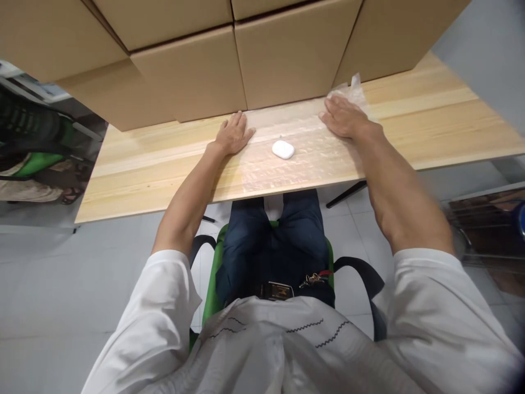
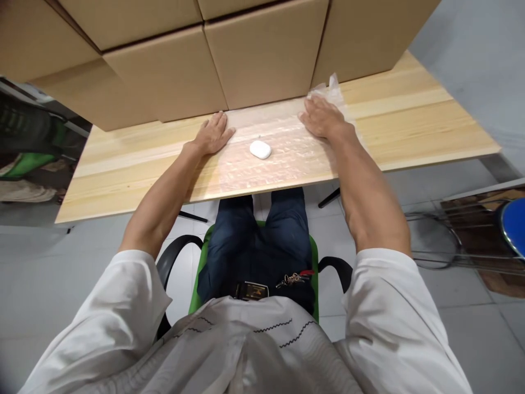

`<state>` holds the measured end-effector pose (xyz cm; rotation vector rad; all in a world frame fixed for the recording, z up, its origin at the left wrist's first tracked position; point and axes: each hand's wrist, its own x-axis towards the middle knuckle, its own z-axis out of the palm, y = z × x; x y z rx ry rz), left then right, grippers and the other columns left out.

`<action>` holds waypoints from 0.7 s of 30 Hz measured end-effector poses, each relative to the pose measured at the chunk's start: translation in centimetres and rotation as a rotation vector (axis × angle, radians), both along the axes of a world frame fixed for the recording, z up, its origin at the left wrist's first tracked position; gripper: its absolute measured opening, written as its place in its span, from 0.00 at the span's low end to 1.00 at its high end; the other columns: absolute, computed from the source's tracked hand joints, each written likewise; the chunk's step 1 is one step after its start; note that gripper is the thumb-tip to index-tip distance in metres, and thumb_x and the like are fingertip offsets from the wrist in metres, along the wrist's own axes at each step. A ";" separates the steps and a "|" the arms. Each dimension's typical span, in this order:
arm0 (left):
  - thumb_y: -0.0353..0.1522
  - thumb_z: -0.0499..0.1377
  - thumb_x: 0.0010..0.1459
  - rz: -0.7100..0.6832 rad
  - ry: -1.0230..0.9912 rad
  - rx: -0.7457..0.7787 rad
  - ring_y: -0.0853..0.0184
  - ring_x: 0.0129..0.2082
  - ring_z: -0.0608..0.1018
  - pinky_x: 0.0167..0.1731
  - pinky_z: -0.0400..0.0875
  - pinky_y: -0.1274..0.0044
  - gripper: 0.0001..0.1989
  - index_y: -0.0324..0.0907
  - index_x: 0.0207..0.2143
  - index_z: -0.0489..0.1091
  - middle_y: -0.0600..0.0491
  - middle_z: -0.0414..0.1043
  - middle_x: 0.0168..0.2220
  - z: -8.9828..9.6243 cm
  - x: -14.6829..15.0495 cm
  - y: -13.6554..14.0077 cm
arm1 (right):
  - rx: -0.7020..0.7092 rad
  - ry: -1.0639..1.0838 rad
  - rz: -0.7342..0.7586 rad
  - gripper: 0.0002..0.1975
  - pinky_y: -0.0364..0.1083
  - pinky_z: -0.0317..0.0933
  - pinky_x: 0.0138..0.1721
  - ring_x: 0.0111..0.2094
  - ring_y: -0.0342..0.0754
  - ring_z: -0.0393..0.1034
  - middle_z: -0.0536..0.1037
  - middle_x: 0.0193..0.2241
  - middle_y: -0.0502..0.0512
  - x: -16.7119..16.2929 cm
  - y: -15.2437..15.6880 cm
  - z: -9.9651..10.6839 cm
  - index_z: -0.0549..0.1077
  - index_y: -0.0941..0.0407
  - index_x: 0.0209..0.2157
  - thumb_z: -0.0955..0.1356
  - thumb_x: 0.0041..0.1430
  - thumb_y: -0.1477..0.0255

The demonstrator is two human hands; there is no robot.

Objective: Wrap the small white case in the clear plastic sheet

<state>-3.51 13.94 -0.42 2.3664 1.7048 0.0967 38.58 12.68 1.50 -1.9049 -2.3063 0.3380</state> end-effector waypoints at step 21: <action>0.50 0.45 0.90 -0.037 -0.077 -0.010 0.49 0.99 0.55 0.98 0.45 0.53 0.44 0.41 0.96 0.57 0.39 0.52 0.98 1.1 -3.7 -11.1 | 0.317 0.313 0.304 0.37 0.74 0.64 0.90 0.85 0.74 0.73 0.80 0.85 0.71 -9.3 -11.4 -2.6 0.81 0.60 0.82 0.65 0.85 0.56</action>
